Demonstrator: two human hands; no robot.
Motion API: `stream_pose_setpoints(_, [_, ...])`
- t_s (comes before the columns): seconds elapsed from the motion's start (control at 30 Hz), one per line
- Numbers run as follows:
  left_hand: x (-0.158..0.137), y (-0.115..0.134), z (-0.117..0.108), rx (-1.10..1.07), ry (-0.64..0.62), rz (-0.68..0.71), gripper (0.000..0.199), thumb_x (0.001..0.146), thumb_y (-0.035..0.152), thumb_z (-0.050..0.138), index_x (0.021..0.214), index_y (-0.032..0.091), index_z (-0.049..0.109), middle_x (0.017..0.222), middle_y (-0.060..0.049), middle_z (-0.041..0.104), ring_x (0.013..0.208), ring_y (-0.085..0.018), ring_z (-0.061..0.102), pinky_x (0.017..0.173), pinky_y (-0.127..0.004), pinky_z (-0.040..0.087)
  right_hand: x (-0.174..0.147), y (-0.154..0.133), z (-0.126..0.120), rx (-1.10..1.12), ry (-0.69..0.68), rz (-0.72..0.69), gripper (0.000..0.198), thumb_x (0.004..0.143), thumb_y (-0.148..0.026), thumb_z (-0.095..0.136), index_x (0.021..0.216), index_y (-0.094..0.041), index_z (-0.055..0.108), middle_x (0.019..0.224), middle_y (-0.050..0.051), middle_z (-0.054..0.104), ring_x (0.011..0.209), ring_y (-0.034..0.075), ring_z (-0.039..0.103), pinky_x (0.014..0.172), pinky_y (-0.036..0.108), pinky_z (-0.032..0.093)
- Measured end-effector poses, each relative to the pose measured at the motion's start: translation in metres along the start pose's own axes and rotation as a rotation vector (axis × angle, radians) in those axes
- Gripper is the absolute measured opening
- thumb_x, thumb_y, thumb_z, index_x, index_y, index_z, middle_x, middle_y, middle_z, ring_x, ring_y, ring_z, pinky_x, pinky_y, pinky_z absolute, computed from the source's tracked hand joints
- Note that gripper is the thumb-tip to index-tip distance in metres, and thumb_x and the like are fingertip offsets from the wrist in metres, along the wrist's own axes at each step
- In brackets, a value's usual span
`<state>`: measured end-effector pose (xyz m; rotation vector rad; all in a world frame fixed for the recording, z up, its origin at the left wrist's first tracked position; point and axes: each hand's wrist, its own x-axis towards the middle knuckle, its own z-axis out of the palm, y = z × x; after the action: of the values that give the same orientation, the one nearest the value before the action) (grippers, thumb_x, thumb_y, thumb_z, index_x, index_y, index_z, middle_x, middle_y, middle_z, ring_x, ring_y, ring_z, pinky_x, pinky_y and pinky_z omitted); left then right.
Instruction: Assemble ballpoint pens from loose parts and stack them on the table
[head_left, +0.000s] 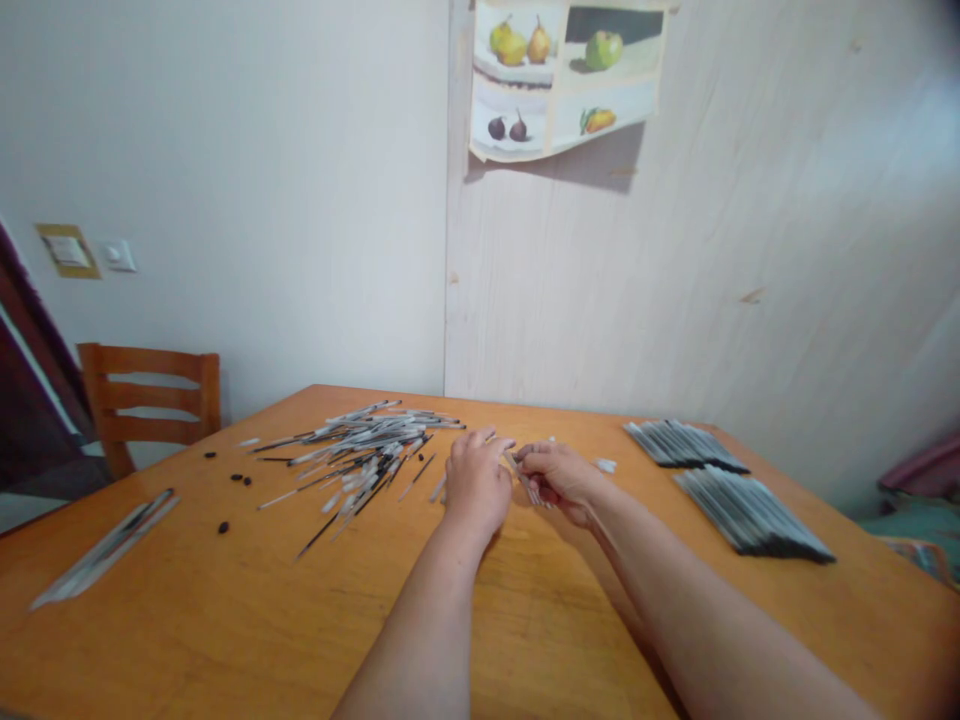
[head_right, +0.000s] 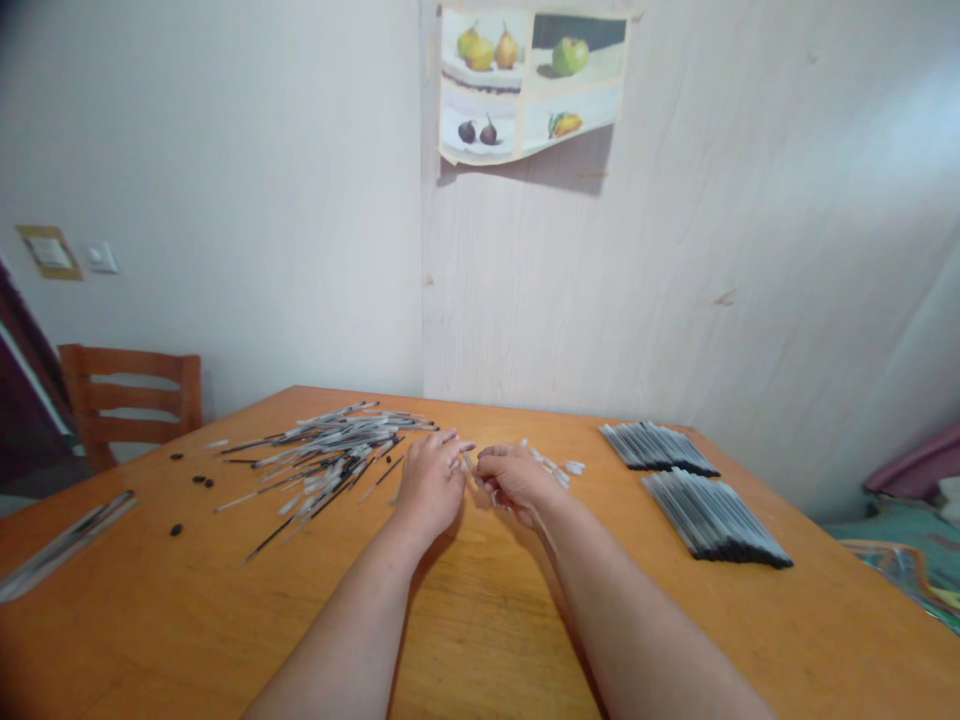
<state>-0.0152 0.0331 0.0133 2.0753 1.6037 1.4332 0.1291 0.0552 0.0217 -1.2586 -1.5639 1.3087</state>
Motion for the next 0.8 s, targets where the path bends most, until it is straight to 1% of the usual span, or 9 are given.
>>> stream_pose_setpoints(0.17, [-0.005,0.006,-0.003,0.164,-0.021,0.076,0.030,0.080,0.016,0.056,0.096,0.034,0.075,0.134,-0.005,0.057,0.131,-0.031,0.033,0.108,-0.049,0.024,-0.005,-0.010,-0.010,0.231,-0.131,0.055,0.013,0.064,-0.023,0.060,0.066,-0.018,0.049,0.053,-0.006,0.045,0.044,0.006,0.034,0.038,0.019,0.017])
stream_pose_setpoints(0.23, [-0.005,0.006,-0.004,0.185,-0.002,0.083,0.025,0.083,0.021,0.056,0.094,0.033,0.075,0.133,-0.005,0.058,0.132,-0.032,0.032,0.108,-0.049,0.023,-0.006,-0.014,-0.015,0.260,-0.129,0.061,0.012,0.067,-0.025,0.060,0.069,-0.018,0.051,0.058,-0.004,0.048,0.046,0.006,0.037,0.038,0.019,0.017])
stream_pose_setpoints(0.27, [-0.004,0.006,-0.004,0.192,0.010,0.077,0.023,0.084,0.024,0.055,0.093,0.032,0.075,0.131,-0.006,0.059,0.131,-0.032,0.033,0.108,-0.049,0.023,-0.006,-0.014,-0.018,0.245,-0.087,0.059,0.011,0.068,-0.025,0.058,0.070,-0.017,0.051,0.060,-0.003,0.051,0.047,0.006,0.038,0.038,0.019,0.018])
stream_pose_setpoints(0.37, [-0.003,0.008,-0.005,0.178,0.048,0.030,0.022,0.085,0.028,0.055,0.095,0.030,0.075,0.124,-0.008,0.063,0.126,-0.032,0.037,0.107,-0.048,0.024,0.000,-0.007,-0.033,-0.009,0.164,0.038,0.005,0.069,-0.021,0.054,0.067,-0.017,0.051,0.061,-0.002,0.053,0.049,0.007,0.042,0.041,0.019,0.021])
stream_pose_setpoints(0.47, [-0.002,0.010,-0.008,0.128,0.081,-0.010,0.024,0.086,0.028,0.054,0.099,0.029,0.073,0.116,-0.009,0.065,0.120,-0.030,0.043,0.106,-0.045,0.025,0.010,0.007,-0.047,-0.507,0.336,0.030,0.011,0.069,-0.016,0.052,0.058,-0.017,0.050,0.055,-0.001,0.051,0.050,0.008,0.045,0.045,0.020,0.025])
stream_pose_setpoints(0.5, [-0.002,0.011,-0.009,0.109,0.092,-0.015,0.024,0.086,0.028,0.053,0.100,0.029,0.072,0.113,-0.009,0.066,0.118,-0.030,0.044,0.105,-0.045,0.026,0.013,0.012,-0.050,-0.659,0.344,0.049,0.013,0.069,-0.016,0.053,0.056,-0.016,0.051,0.054,0.000,0.052,0.051,0.009,0.047,0.046,0.021,0.027])
stream_pose_setpoints(0.57, [-0.002,0.011,-0.010,0.053,0.110,-0.025,0.023,0.086,0.028,0.053,0.098,0.029,0.072,0.109,-0.009,0.066,0.115,-0.030,0.045,0.105,-0.044,0.026,0.020,0.019,-0.053,-0.835,0.343,0.083,0.012,0.069,-0.017,0.056,0.057,-0.016,0.054,0.057,0.002,0.056,0.056,0.012,0.053,0.049,0.022,0.030])
stream_pose_setpoints(0.67, [-0.002,0.012,-0.011,-0.079,0.133,-0.068,0.018,0.082,0.028,0.058,0.092,0.029,0.073,0.105,-0.009,0.067,0.114,-0.030,0.046,0.106,-0.043,0.025,0.028,0.025,-0.052,-0.895,0.348,0.128,0.002,0.066,-0.016,0.062,0.066,-0.016,0.060,0.068,0.007,0.065,0.067,0.017,0.060,0.052,0.023,0.035])
stream_pose_setpoints(0.8, [-0.001,0.012,-0.010,-0.117,0.147,-0.076,0.018,0.081,0.026,0.059,0.091,0.029,0.073,0.104,-0.009,0.067,0.114,-0.030,0.046,0.106,-0.043,0.024,0.040,0.027,-0.047,-0.938,0.319,0.193,0.010,0.059,-0.013,0.069,0.067,-0.015,0.063,0.073,0.011,0.068,0.071,0.022,0.065,0.056,0.025,0.042])
